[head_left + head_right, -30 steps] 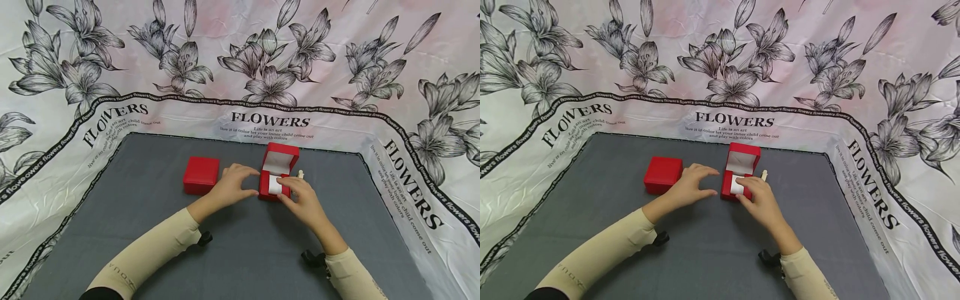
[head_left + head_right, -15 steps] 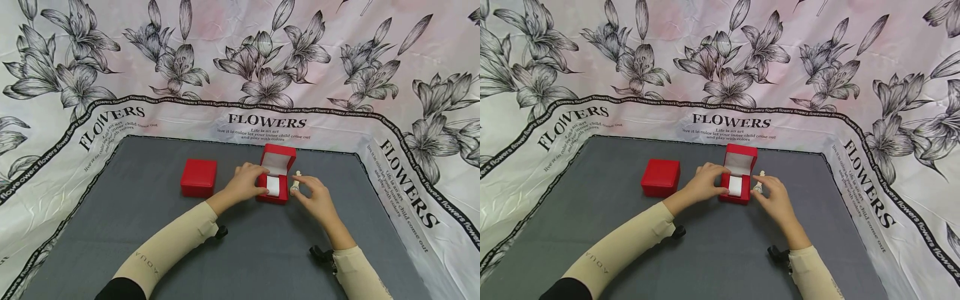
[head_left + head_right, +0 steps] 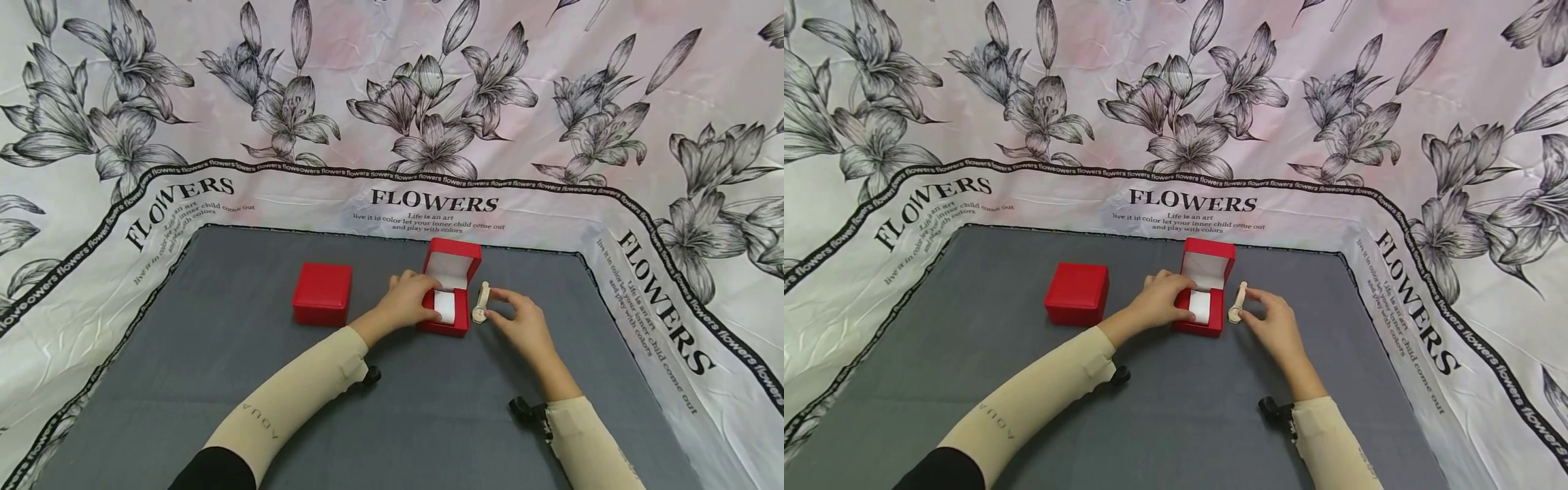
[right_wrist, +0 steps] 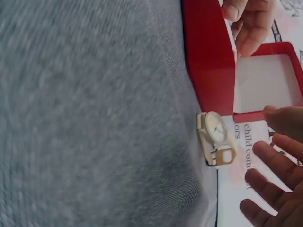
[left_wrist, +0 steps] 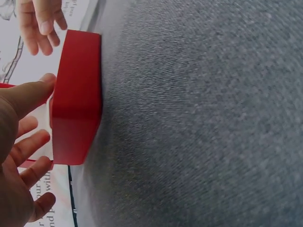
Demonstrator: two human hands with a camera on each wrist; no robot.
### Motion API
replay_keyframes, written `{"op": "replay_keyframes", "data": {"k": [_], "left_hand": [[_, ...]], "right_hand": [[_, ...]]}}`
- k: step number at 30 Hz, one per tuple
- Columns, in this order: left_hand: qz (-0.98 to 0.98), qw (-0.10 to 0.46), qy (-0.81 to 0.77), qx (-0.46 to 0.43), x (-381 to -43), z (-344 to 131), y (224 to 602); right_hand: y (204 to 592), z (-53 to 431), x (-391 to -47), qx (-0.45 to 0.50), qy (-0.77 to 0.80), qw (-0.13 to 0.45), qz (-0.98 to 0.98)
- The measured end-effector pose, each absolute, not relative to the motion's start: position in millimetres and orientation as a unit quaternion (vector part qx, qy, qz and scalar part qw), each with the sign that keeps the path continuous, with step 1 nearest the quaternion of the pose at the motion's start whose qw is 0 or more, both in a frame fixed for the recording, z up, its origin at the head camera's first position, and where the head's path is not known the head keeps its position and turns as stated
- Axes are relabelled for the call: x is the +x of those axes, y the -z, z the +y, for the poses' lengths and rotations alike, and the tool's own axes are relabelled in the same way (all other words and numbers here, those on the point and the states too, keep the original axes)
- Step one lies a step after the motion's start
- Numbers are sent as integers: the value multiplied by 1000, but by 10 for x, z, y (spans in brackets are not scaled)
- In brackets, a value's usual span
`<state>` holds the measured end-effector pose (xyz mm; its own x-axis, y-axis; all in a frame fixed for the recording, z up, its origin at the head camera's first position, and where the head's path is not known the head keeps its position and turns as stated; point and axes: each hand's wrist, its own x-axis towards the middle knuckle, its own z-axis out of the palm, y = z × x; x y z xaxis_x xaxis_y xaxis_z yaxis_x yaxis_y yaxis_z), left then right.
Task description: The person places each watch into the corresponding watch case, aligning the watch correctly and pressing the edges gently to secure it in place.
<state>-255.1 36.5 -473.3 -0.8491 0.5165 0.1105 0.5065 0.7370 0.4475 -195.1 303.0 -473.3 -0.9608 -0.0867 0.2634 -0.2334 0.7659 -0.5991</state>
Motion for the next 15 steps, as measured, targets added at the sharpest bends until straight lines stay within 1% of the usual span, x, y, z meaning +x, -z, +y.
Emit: {"op": "replay_keyframes", "data": {"k": [8, 15], "left_hand": [[941, 16, -201, 273, -2517, 398, 4736], [946, 27, -164, 278, -2512, 435, 4672]], "right_hand": [[4867, 3102, -2006, 34, -346, 45, -937], [4903, 3105, -2046, 33, -342, 26, -939]]}}
